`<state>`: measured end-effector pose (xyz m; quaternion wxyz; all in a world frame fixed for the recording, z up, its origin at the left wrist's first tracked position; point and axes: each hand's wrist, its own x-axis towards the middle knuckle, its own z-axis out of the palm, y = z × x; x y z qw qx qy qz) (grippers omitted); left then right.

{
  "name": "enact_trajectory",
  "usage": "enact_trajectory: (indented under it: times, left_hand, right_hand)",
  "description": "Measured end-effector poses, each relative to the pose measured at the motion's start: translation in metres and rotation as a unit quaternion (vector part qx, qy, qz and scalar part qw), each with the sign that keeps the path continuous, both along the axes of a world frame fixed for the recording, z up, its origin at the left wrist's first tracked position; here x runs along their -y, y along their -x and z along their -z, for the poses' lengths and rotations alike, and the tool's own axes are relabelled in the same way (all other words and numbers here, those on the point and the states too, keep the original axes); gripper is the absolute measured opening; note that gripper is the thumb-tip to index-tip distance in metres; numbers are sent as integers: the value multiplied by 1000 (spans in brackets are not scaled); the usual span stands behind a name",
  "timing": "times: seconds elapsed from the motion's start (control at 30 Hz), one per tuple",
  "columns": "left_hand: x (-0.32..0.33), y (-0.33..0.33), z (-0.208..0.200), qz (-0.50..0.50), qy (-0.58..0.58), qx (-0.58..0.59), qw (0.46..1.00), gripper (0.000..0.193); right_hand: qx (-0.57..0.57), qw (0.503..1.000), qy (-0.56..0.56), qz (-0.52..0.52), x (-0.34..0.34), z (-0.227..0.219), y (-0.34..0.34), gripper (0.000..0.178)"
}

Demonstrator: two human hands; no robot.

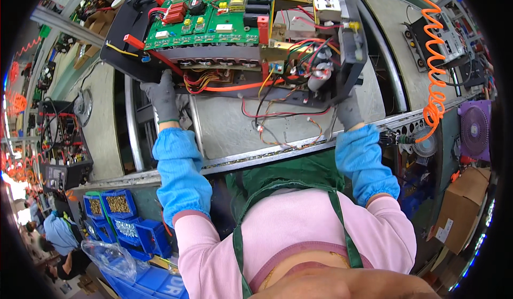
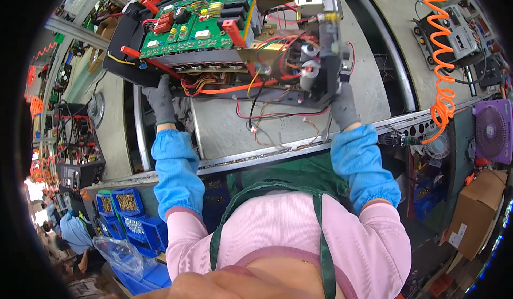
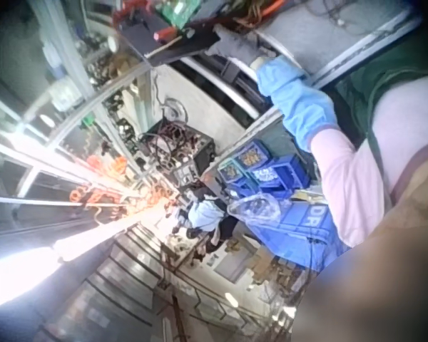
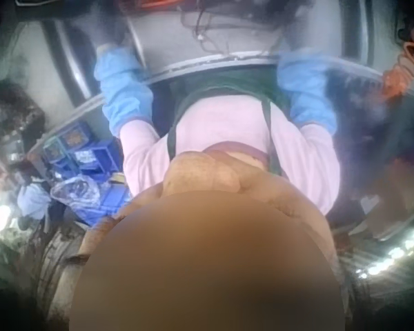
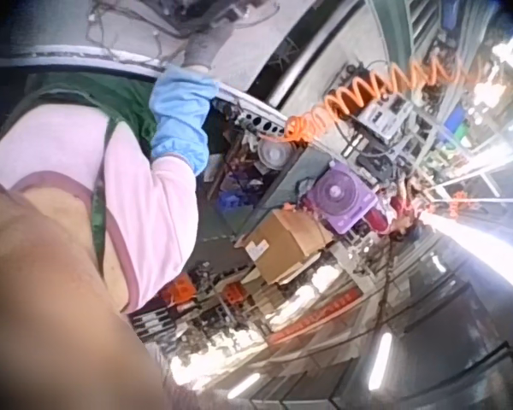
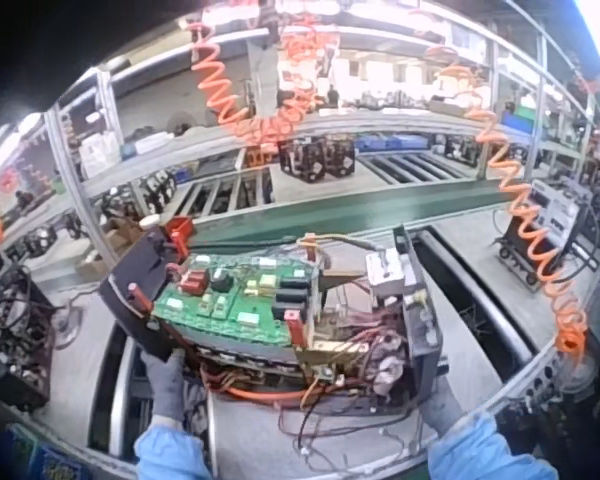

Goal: Assembling and wiring internal components of an electronic device on a factory production line.

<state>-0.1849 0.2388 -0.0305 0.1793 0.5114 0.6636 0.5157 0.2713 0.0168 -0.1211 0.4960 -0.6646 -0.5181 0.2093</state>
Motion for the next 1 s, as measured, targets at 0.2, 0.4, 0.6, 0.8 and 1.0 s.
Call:
enact_trajectory:
  times: [0.2, 0.4, 0.6, 0.8, 1.0]
  left_hand:
    - [-80, -57, -23, 152, 24, 141, 978, 63]
    - [-98, -56, 22, 242, -59, 62, 966, 72]
    - [62, -124, -31, 208, 20, 58, 976, 67]
    - [103, -136, -60, 247, 2, 68, 967, 53]
    - [110, -118, -71, 253, -97, 23, 962, 42]
  right_hand:
    - [-372, 926, 32, 63, 24, -76, 69, 26]
    - [-490, 854, 43, 170, 1, -60, 4, 29]
    - [-59, 945, 190, 260, -27, -71, -127, 39]
    - [157, 869, 364, 295, -14, -32, -220, 37]
    - [175, 838, 368, 364, -22, -30, -215, 35]
